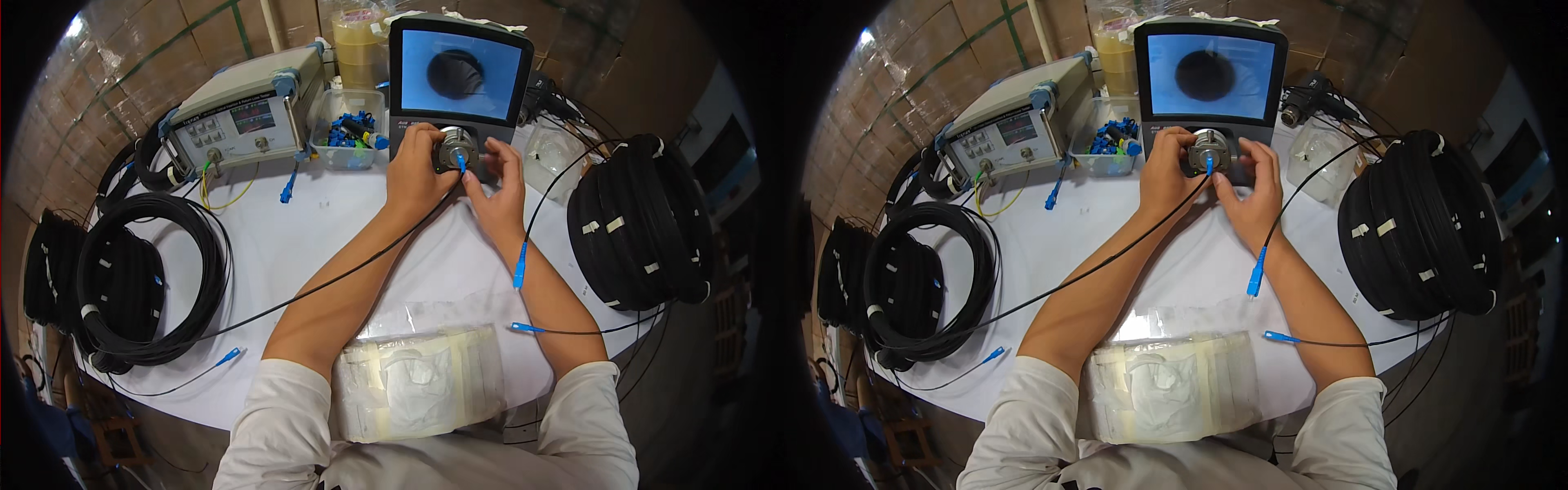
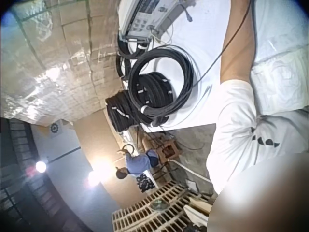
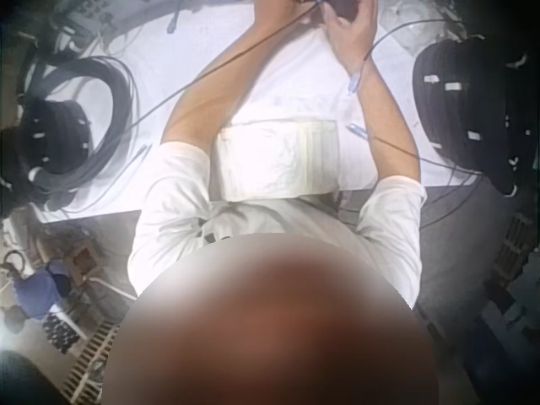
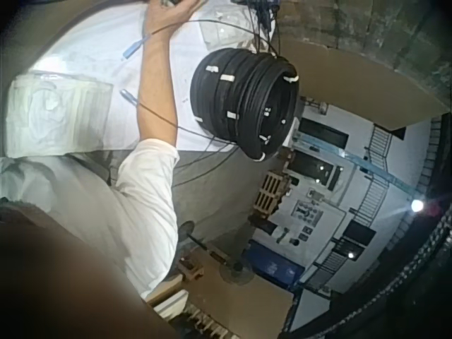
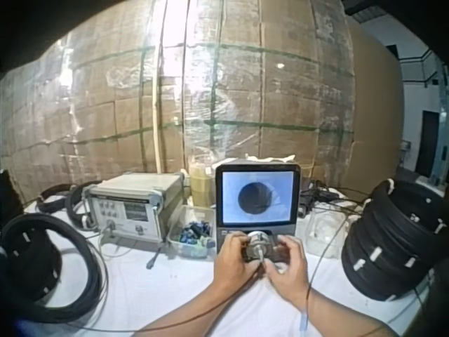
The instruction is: Inspecting the end-face of a fiber optic connector using a digital microscope and adjusting the focus.
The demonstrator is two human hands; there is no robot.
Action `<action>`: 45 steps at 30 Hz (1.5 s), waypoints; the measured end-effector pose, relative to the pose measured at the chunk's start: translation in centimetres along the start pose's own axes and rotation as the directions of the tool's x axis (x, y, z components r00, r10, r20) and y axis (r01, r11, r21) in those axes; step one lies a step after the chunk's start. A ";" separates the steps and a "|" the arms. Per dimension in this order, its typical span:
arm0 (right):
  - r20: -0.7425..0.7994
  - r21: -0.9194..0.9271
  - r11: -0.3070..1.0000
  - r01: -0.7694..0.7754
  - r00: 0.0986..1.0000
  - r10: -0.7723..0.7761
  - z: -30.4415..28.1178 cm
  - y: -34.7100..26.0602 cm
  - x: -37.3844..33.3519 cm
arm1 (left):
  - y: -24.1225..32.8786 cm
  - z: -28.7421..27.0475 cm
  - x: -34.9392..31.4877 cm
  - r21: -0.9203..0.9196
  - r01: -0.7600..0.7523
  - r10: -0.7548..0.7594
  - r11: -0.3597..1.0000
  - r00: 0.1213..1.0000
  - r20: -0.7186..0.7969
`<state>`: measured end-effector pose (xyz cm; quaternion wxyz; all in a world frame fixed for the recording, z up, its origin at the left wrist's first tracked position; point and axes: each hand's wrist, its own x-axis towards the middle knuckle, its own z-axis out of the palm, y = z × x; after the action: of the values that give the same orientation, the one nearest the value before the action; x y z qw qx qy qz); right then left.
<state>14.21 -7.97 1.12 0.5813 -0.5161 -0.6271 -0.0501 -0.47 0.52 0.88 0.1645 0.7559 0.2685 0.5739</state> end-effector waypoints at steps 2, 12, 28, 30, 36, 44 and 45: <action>-0.014 -0.001 0.999 0.038 0.999 -0.038 -0.2 -0.5 0.2 | 0.0 0.0 -0.2 -0.009 0.011 -0.011 1.000 1.000 -0.017; 0.022 -0.098 0.914 0.393 0.919 -0.393 -0.1 -1.4 2.2 | -1.5 0.3 0.5 0.080 -0.094 0.098 0.992 0.994 -0.055; 0.707 0.536 0.827 -0.168 0.626 -0.331 -6.1 -13.6 -7.2 | 1.4 -1.6 0.3 0.058 0.010 -0.013 0.998 0.998 0.058; 0.706 0.575 0.805 -0.147 0.586 -0.397 -5.9 -13.7 -7.2 | 1.4 -1.6 0.3 0.057 0.022 -0.026 0.998 0.997 0.071; 0.698 0.538 0.842 0.020 0.550 -0.459 -5.8 -14.0 -7.5 | 2.2 -2.0 0.6 0.067 0.042 -0.050 0.997 0.991 0.122; 0.676 0.518 0.855 0.031 0.598 -0.431 -5.6 -14.0 -7.9 | 1.8 -2.0 0.5 0.028 0.034 -0.037 0.999 0.994 0.099; 0.670 0.516 0.856 0.041 0.603 -0.432 -5.7 -14.1 -7.9 | 2.1 -1.9 0.7 0.026 0.028 -0.030 0.999 0.994 0.105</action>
<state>6.50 -22.95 4.36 0.3495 -0.2477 -0.8709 0.2409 -1.73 -0.90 3.15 0.1776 0.7830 0.2774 0.5276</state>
